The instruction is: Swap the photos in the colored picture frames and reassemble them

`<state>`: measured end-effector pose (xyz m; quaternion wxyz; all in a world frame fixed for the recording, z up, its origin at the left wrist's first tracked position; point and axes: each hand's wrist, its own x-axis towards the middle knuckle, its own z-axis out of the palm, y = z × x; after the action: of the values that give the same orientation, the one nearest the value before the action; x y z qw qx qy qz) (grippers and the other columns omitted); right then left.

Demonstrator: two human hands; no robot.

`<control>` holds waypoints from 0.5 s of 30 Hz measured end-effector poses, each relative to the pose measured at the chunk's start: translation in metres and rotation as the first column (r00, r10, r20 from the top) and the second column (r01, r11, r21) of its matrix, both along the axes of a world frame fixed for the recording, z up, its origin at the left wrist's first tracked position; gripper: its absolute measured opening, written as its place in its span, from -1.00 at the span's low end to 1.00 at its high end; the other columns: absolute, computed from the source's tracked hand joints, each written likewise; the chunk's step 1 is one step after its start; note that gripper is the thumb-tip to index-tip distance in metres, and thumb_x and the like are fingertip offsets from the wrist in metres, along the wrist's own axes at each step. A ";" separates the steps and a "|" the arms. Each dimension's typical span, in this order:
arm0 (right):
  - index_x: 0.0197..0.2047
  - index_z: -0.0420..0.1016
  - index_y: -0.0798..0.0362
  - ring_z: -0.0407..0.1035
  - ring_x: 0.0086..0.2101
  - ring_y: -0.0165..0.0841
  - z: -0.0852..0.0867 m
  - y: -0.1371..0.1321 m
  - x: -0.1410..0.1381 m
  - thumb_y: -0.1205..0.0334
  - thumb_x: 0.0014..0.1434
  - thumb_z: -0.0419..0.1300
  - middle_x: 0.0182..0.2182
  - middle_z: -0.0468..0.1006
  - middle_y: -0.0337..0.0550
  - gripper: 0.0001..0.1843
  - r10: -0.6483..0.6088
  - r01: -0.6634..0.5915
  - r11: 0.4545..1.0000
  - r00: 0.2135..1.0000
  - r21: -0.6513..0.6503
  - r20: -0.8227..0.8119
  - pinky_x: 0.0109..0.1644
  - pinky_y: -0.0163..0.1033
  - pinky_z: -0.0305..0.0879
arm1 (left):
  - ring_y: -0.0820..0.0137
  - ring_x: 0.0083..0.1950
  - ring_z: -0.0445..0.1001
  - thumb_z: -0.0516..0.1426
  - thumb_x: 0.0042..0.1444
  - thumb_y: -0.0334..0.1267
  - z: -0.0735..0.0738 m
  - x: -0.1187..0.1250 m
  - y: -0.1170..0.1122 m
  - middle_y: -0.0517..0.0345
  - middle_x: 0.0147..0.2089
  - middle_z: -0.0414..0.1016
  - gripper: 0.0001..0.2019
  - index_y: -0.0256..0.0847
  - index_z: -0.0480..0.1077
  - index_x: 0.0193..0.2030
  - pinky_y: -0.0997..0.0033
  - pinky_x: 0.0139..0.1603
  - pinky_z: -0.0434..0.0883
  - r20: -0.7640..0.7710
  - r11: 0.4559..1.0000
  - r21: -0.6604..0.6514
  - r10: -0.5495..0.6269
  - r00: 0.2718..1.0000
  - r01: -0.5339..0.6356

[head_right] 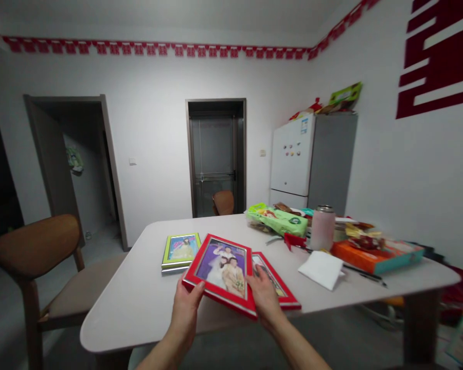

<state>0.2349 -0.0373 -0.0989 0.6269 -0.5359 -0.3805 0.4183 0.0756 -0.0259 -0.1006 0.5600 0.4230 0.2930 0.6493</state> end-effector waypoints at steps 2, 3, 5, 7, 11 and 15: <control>0.13 0.06 0.09 0.43 -0.53 -0.32 0.004 0.011 0.039 0.12 -0.08 0.07 -0.43 0.56 -0.14 -0.32 0.002 0.011 0.995 0.990 -0.095 0.141 -0.42 -0.25 0.33 | 0.33 -0.07 0.37 0.11 -0.11 -0.35 -0.009 0.015 0.008 -0.07 -0.07 0.39 -0.43 -0.31 0.02 0.07 0.40 -0.08 0.30 -0.088 0.998 -0.028 -0.067 0.994 0.065; 0.12 0.09 0.11 0.43 -0.52 -0.32 0.005 0.017 0.057 0.15 -0.08 0.07 -0.43 0.56 -0.14 -0.34 0.010 0.019 0.992 0.974 -0.127 0.226 -0.42 -0.26 0.33 | 0.35 -0.08 0.38 0.08 -0.09 -0.37 -0.014 0.024 0.010 -0.08 -0.08 0.39 -0.44 -0.34 0.00 0.09 0.43 -0.09 0.30 -0.143 0.995 -0.039 -0.094 0.985 0.090; 0.10 0.12 0.17 0.44 -0.47 -0.31 0.002 0.026 0.087 0.19 -0.07 0.04 -0.42 0.56 -0.12 -0.38 0.036 0.041 0.983 0.914 -0.181 0.404 -0.41 -0.29 0.33 | 0.37 -0.08 0.38 0.05 -0.07 -0.40 -0.022 0.042 0.011 -0.06 -0.09 0.40 -0.49 -0.36 0.05 0.07 0.49 -0.09 0.29 -0.248 0.992 -0.053 -0.122 0.961 0.112; 0.08 0.16 0.22 0.44 -0.44 -0.31 -0.003 0.032 0.108 0.21 -0.06 0.01 -0.40 0.56 -0.10 -0.41 0.065 0.061 0.974 0.846 -0.217 0.529 -0.39 -0.31 0.32 | 0.39 -0.06 0.36 0.04 -0.08 -0.45 -0.029 0.055 0.010 0.00 -0.09 0.41 -0.55 -0.34 0.14 0.02 0.53 -0.08 0.26 -0.324 0.992 -0.056 -0.126 0.938 0.114; 0.04 0.21 0.20 0.43 -0.37 -0.33 -0.013 0.037 0.127 0.22 -0.05 -0.01 -0.32 0.55 -0.12 -0.46 0.104 0.059 0.971 0.769 -0.232 0.631 -0.34 -0.34 0.30 | 0.40 -0.01 0.30 0.01 -0.12 -0.53 -0.036 0.064 0.005 0.07 -0.04 0.37 -0.53 -0.30 0.19 0.01 0.57 -0.03 0.18 -0.515 0.993 -0.066 -0.117 0.849 0.097; -0.07 0.34 0.15 0.42 -0.32 -0.36 -0.016 0.040 0.127 0.27 -0.07 -0.03 -0.31 0.55 -0.19 -0.55 0.121 0.067 0.971 0.692 -0.231 0.711 -0.30 -0.37 0.27 | 0.40 -0.04 0.32 0.02 -0.17 -0.56 -0.034 0.060 -0.003 0.11 -0.06 0.39 -0.50 -0.25 0.21 0.00 0.57 -0.04 0.17 -0.650 0.989 -0.067 -0.145 0.746 0.134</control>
<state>0.3615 0.0025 -0.1149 0.3522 -0.7222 -0.5505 0.2266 0.1359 -0.0289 -0.1344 0.4729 0.6389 0.4429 0.4149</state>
